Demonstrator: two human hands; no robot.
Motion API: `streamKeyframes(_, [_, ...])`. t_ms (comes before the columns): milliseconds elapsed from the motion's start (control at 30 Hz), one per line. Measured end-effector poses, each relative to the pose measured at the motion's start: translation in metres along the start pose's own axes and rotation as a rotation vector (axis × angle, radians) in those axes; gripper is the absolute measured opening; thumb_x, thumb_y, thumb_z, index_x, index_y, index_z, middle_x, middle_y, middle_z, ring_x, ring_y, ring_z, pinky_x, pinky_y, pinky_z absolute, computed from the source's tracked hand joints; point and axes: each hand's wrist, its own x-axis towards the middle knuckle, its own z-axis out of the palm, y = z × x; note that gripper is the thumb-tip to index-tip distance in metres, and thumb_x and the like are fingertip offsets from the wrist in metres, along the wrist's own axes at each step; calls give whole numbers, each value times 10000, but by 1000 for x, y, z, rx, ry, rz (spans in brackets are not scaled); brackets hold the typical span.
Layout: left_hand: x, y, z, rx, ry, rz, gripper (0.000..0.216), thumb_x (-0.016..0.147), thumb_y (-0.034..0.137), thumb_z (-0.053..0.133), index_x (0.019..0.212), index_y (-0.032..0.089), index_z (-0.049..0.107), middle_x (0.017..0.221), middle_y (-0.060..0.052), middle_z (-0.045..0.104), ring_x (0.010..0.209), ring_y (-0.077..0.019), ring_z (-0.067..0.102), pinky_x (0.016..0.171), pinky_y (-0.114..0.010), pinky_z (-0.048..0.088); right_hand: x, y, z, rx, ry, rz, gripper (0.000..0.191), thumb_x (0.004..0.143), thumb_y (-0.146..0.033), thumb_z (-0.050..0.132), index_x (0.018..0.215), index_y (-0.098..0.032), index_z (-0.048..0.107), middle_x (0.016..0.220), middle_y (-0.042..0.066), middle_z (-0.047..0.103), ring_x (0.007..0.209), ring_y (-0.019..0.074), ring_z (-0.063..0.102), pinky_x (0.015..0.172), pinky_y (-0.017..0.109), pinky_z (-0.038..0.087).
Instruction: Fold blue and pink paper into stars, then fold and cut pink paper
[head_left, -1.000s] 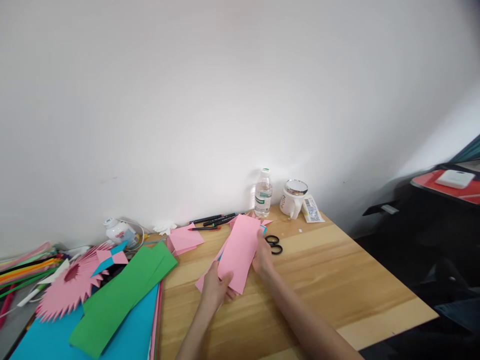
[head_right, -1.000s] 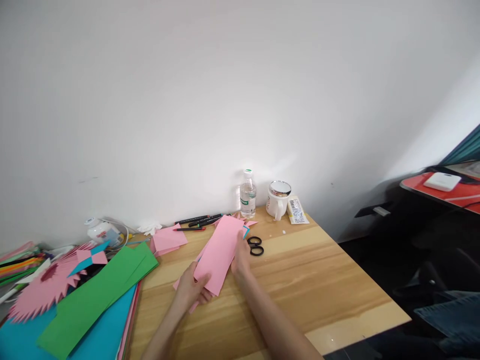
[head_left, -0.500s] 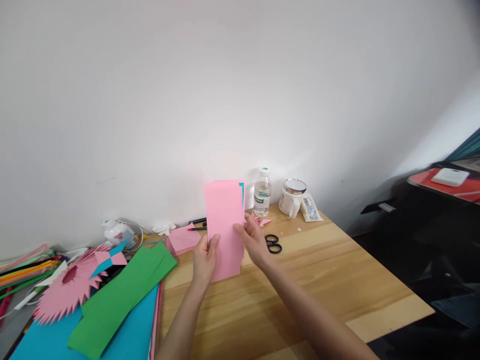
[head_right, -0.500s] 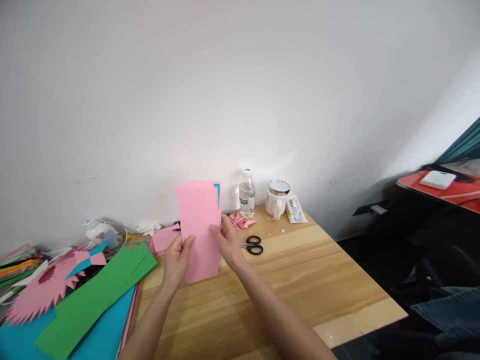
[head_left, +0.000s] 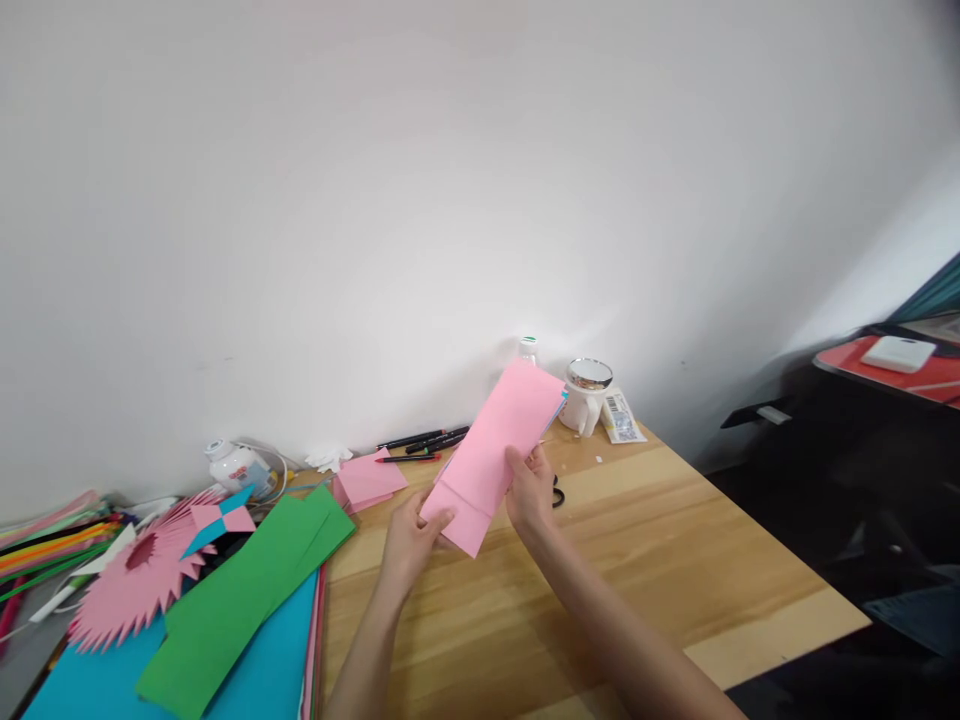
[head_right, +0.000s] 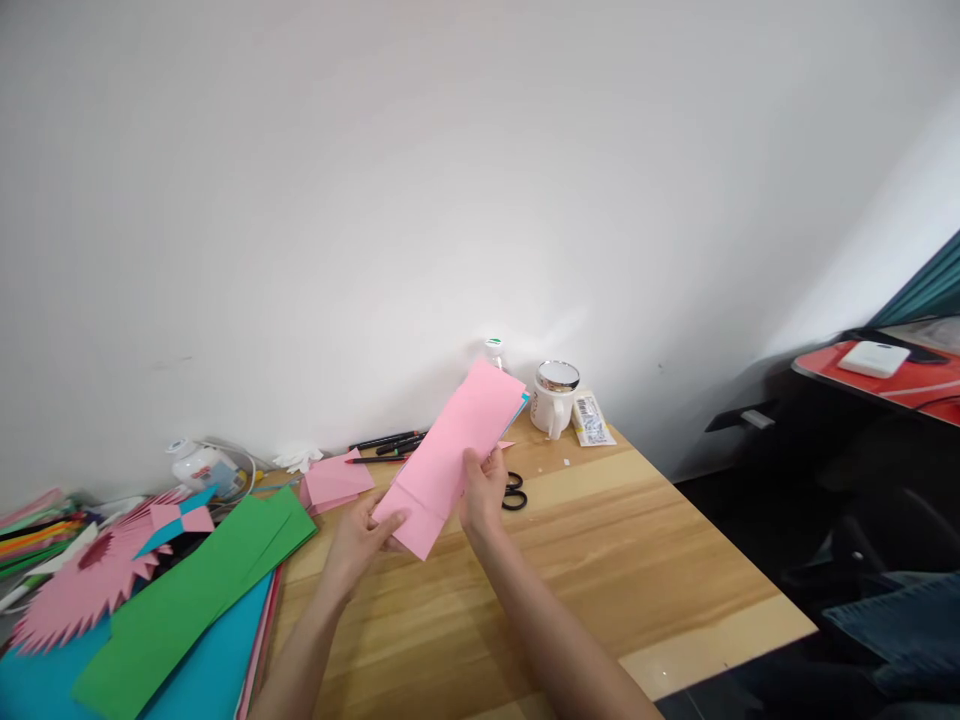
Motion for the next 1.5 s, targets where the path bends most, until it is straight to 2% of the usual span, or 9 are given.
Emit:
streamKeyframes(167, [-15, 20, 1, 194, 104, 77, 341, 645, 375, 621, 866, 117, 645, 752, -82, 695, 548, -201, 628, 469, -289, 496, 13, 19, -18, 15, 164, 117, 201, 607, -84, 579, 780, -179, 541, 700, -19, 679, 671, 116, 628, 637, 204, 511])
streamKeyframes(333, [-56, 74, -36, 260, 130, 125, 259, 668, 436, 597, 639, 178, 613, 539, -9, 644, 478, -180, 595, 464, -261, 468, 23, 30, -32, 12, 248, 178, 189, 599, -51, 546, 728, -188, 528, 637, -44, 664, 590, 102, 621, 570, 181, 516])
streamKeyframes(600, [-81, 103, -51, 206, 887, 291, 318, 657, 451, 651, 827, 183, 638, 518, 41, 598, 500, -137, 554, 413, -186, 401, 2, 41, -32, -32, 189, 234, 183, 595, -58, 583, 720, -186, 544, 634, -37, 674, 573, 112, 620, 546, 190, 514])
streamKeyframes(833, [-25, 4, 14, 75, 218, 35, 225, 749, 399, 508, 710, 178, 500, 417, 11, 562, 394, -181, 572, 419, -251, 429, -39, 49, -29, -82, 25, 319, 179, 594, -187, 661, 756, -163, 589, 688, 28, 709, 601, 181, 655, 541, 266, 532])
streamKeyframes(1000, [-22, -45, 22, 302, 162, -105, 106, 774, 310, 428, 751, 207, 442, 404, 28, 537, 360, -187, 552, 398, -251, 387, -40, 49, -38, -170, 14, 324, 208, 642, -321, 657, 753, -164, 579, 671, 33, 703, 582, 186, 643, 497, 266, 510])
streamKeyframes(1167, [-21, -45, 3, 586, 171, 20, 302, 697, 342, 566, 941, 165, 549, 847, -95, 672, 814, -251, 643, 688, -343, 468, -49, 36, -36, -207, -124, 233, 328, 519, -104, 680, 822, -168, 575, 733, 0, 696, 655, 162, 622, 581, 232, 496])
streamKeyframes(1267, [-13, -34, -5, 369, 170, 66, 541, 683, 423, 593, 1124, 123, 503, 1085, -167, 620, 952, -274, 609, 768, -385, 473, -53, 23, -27, -221, -317, 163, 364, 585, -137, 660, 935, -185, 575, 840, 18, 695, 736, 180, 629, 637, 255, 506])
streamKeyframes(1367, [-5, -20, -5, 94, -11, 140, 530, 742, 406, 548, 1192, 139, 465, 1106, -142, 623, 915, -236, 625, 767, -354, 489, -53, 11, -17, -294, -508, 61, 418, 664, -159, 618, 1074, -204, 553, 958, 37, 676, 865, 198, 624, 762, 303, 506])
streamKeyframes(1500, [-3, -9, 5, 196, 182, 336, 435, 811, 340, 498, 1205, 165, 441, 1003, -107, 650, 844, -217, 626, 747, -339, 479, -52, 0, -4, -460, -515, -190, 467, 706, -145, 606, 1162, -209, 530, 1128, 58, 609, 1059, 197, 554, 924, 299, 433])
